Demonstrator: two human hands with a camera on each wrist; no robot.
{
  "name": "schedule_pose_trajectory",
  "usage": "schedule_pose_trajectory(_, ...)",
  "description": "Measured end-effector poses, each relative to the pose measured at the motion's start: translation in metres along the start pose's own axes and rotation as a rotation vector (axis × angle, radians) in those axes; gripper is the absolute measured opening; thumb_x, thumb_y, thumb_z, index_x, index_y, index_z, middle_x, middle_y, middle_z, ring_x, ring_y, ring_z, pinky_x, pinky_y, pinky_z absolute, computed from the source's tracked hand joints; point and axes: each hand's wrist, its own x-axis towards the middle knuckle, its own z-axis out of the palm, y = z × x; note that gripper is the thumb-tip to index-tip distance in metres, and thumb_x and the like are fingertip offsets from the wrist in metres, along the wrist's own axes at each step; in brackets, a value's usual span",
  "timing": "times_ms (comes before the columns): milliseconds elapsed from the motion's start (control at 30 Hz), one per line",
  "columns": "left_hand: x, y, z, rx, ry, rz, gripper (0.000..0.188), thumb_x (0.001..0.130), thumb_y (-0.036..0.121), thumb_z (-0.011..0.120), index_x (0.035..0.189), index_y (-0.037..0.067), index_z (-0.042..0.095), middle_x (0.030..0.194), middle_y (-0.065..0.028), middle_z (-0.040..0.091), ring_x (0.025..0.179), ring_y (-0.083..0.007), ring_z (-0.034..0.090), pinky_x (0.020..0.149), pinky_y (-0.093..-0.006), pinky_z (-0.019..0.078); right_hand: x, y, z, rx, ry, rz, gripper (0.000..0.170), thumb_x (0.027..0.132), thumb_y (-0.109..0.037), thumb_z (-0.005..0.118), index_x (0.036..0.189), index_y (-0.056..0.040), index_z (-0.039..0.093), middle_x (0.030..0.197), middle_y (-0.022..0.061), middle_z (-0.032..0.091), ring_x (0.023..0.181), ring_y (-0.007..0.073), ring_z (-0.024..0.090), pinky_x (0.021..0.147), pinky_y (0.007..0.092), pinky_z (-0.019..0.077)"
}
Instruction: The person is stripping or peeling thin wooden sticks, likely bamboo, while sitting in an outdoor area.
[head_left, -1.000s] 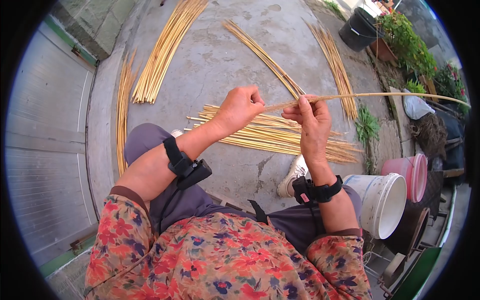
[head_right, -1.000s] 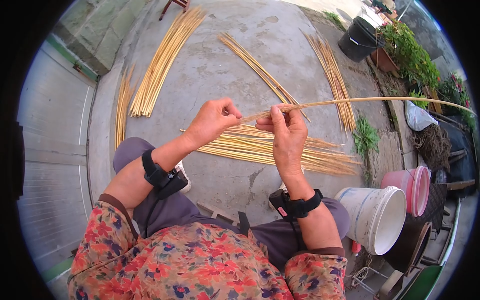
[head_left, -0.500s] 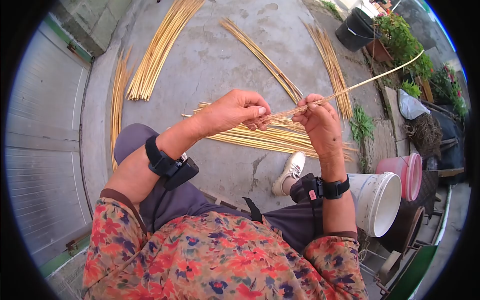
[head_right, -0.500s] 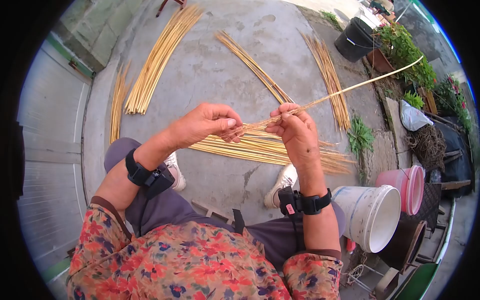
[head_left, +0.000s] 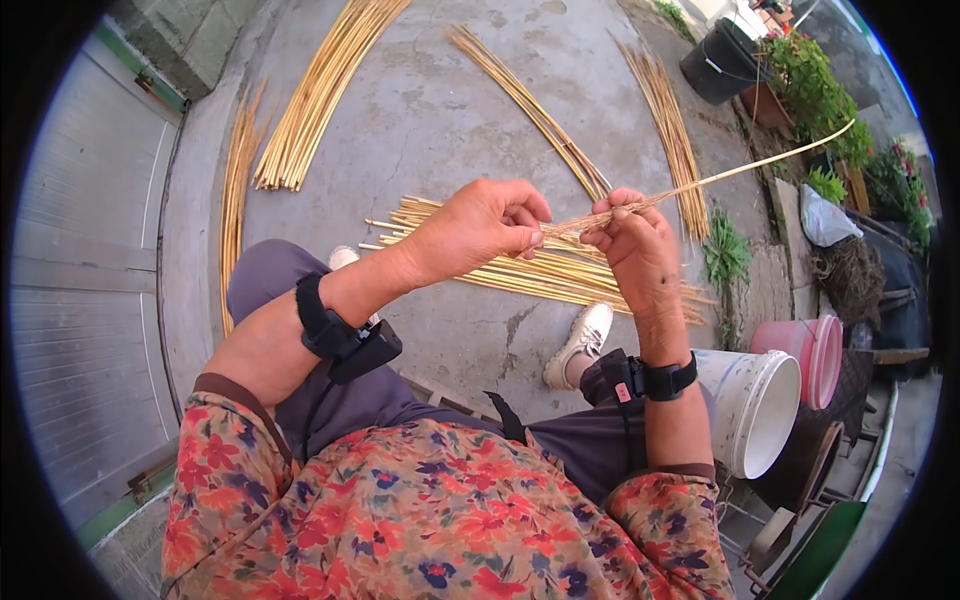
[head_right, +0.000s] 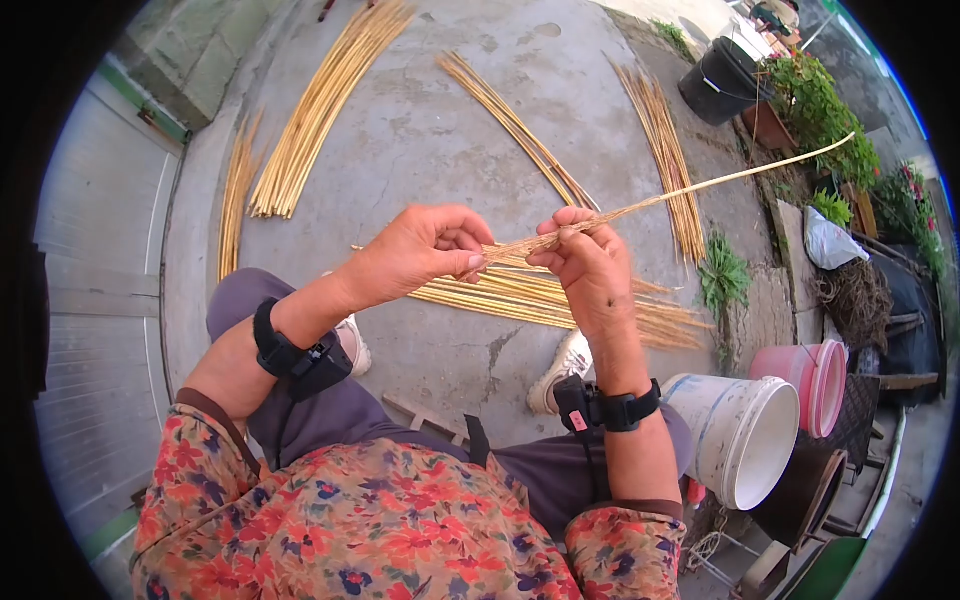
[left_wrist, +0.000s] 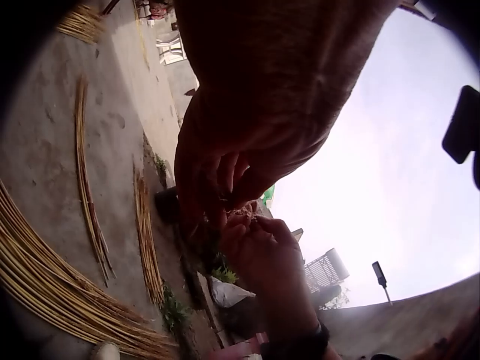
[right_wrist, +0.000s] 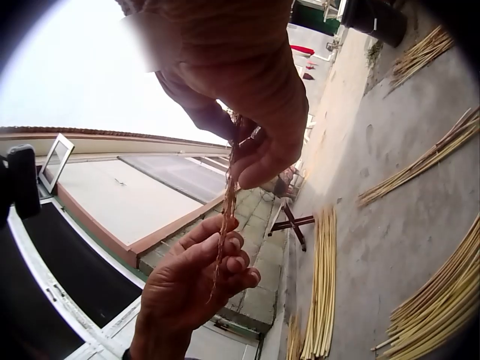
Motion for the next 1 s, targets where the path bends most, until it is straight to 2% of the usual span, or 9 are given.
schedule_pose_trajectory(67,0.000,-0.003,0.001,0.062,0.033,0.026,0.016,0.082,0.003,0.058,0.096,-0.003,0.055,0.081,-0.0036,0.059,0.077,-0.0072,0.056,0.068,-0.0204,0.0456,-0.001,0.002,0.007,-0.042,0.069,0.032,0.016,0.084,-0.004,0.055,0.099,0.0001,0.052,0.091,0.0121,0.058,0.076,0.0190,0.062,0.070,0.0314,0.0545)
schedule_pose_trajectory(167,0.000,-0.003,0.003,0.160,0.064,0.055,0.014,0.082,0.002,0.058,0.094,-0.003,0.056,0.076,-0.0021,0.058,0.074,-0.0071,0.055,0.067,-0.0200,0.0454,-0.001,0.007,0.012,-0.069,0.064,0.065,0.018,0.082,-0.003,0.060,0.098,0.0003,0.052,0.089,0.0112,0.059,0.077,0.0186,0.062,0.068,0.0296,0.0560)
schedule_pose_trajectory(333,0.001,-0.003,0.002,0.194,0.038,0.006,0.011,0.082,0.003,0.057,0.092,-0.003,0.057,0.073,-0.0022,0.057,0.071,-0.0072,0.055,0.066,-0.0207,0.0452,-0.001,0.011,0.009,-0.080,0.044,0.066,0.020,0.081,0.000,0.060,0.099,0.0008,0.051,0.086,0.0102,0.059,0.075,0.0185,0.063,0.066,0.0281,0.0569)
schedule_pose_trajectory(400,0.002,-0.003,-0.001,0.025,0.001,-0.045,0.011,0.084,0.005,0.056,0.092,-0.003,0.057,0.073,-0.0027,0.058,0.069,-0.0073,0.055,0.065,-0.0211,0.0449,-0.002,0.011,0.009,-0.096,0.054,0.055,0.020,0.081,0.000,0.060,0.099,0.0009,0.051,0.086,0.0101,0.059,0.074,0.0184,0.063,0.065,0.0281,0.0569)
schedule_pose_trajectory(500,0.003,-0.008,-0.002,-0.070,-0.014,-0.050,0.012,0.085,0.006,0.054,0.093,-0.002,0.057,0.074,-0.0032,0.060,0.068,-0.0073,0.055,0.064,-0.0214,0.0446,-0.003,0.009,0.009,-0.123,0.061,0.072,0.021,0.082,0.000,0.060,0.100,0.0014,0.050,0.086,0.0102,0.059,0.074,0.0181,0.063,0.065,0.0276,0.0567)
schedule_pose_trajectory(600,0.003,-0.004,-0.002,0.090,0.037,-0.021,0.014,0.086,0.007,0.053,0.096,-0.002,0.057,0.075,-0.0034,0.061,0.069,-0.0072,0.055,0.065,-0.0216,0.0445,-0.003,0.008,0.010,-0.157,0.060,0.095,0.021,0.082,-0.001,0.059,0.100,0.0016,0.049,0.086,0.0103,0.059,0.073,0.0178,0.063,0.065,0.0269,0.0563)
schedule_pose_trajectory(700,0.003,-0.004,-0.003,0.119,0.023,0.026,0.016,0.086,0.007,0.053,0.099,-0.002,0.056,0.078,-0.0039,0.061,0.071,-0.0071,0.056,0.065,-0.0218,0.0447,-0.003,0.008,0.011,-0.136,0.056,0.060,0.021,0.083,-0.001,0.059,0.101,0.0017,0.049,0.086,0.0106,0.059,0.073,0.0175,0.063,0.064,0.0263,0.0560)
schedule_pose_trajectory(933,0.003,-0.006,-0.001,0.069,0.025,-0.018,0.016,0.084,0.005,0.055,0.098,-0.001,0.056,0.080,-0.0031,0.061,0.074,-0.0065,0.055,0.066,-0.0210,0.0449,-0.003,0.012,0.010,-0.148,0.084,0.021,0.021,0.083,-0.001,0.059,0.101,0.0020,0.049,0.087,0.0105,0.058,0.074,0.0174,0.062,0.065,0.0263,0.0559)
schedule_pose_trajectory(1000,0.003,-0.009,-0.001,0.065,0.028,0.019,0.016,0.082,0.004,0.056,0.097,-0.001,0.056,0.080,-0.0025,0.060,0.074,-0.0065,0.055,0.067,-0.0203,0.0448,-0.003,0.012,0.011,-0.153,0.083,0.020,0.021,0.083,-0.001,0.059,0.101,0.0021,0.049,0.087,0.0103,0.058,0.074,0.0174,0.062,0.065,0.0264,0.0559)
